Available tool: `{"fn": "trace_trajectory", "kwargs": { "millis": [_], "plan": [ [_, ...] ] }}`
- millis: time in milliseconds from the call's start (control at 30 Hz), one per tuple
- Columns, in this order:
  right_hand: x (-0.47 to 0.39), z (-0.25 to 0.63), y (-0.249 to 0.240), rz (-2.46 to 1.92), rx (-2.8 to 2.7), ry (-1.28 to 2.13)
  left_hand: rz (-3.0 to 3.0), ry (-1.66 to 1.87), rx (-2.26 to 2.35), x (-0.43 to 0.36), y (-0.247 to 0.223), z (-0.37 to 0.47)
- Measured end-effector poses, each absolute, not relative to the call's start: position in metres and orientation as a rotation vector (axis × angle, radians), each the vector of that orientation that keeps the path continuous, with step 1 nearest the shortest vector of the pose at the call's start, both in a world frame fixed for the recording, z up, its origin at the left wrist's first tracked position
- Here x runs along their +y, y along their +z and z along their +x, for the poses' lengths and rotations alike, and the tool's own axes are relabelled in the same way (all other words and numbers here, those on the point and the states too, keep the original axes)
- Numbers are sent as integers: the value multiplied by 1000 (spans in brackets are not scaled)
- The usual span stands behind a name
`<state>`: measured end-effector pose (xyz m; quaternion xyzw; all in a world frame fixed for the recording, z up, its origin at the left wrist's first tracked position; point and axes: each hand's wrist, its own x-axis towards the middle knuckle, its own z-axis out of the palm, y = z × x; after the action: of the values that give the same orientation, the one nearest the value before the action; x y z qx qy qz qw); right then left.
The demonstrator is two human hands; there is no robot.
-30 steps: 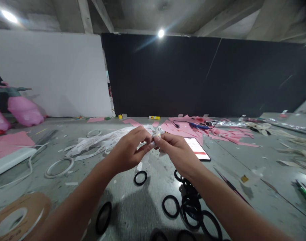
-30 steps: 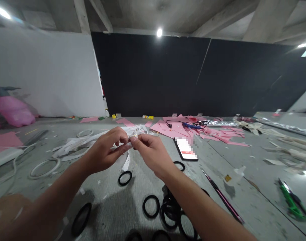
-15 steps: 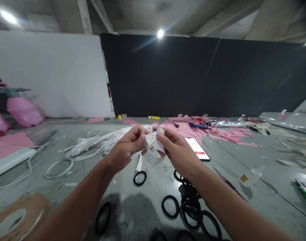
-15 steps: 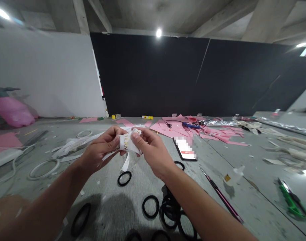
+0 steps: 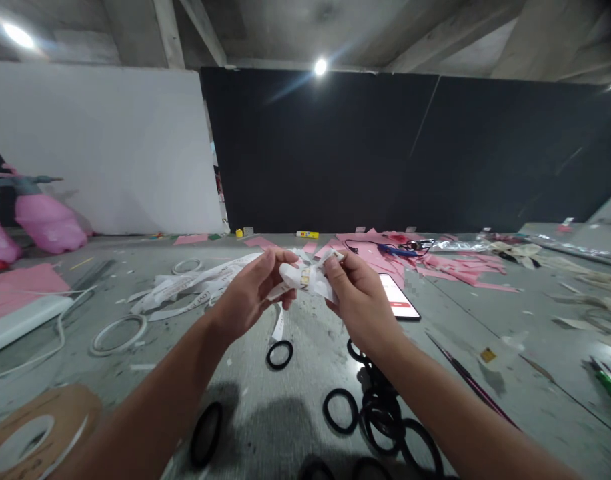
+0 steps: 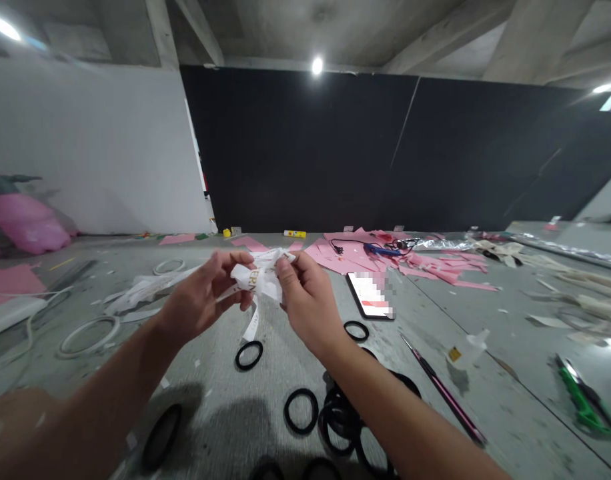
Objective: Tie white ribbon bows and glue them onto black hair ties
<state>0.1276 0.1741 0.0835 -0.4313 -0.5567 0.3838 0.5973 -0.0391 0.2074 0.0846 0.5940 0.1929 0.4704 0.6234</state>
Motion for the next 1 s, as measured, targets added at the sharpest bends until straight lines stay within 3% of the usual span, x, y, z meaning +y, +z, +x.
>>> {"fn": "trace_trajectory", "kwargs": {
  "millis": [367, 667, 1000],
  "plan": [
    [177, 129, 79, -923, -1369, 766, 1570, 1174, 572, 216, 78, -41],
    [177, 131, 80, -1016, -1396, 676, 1641, 883, 526, 215, 83, -50],
    [177, 130, 79, -921, -1414, 783, 1353, 979, 414, 209, 79, -40]
  ]
}}
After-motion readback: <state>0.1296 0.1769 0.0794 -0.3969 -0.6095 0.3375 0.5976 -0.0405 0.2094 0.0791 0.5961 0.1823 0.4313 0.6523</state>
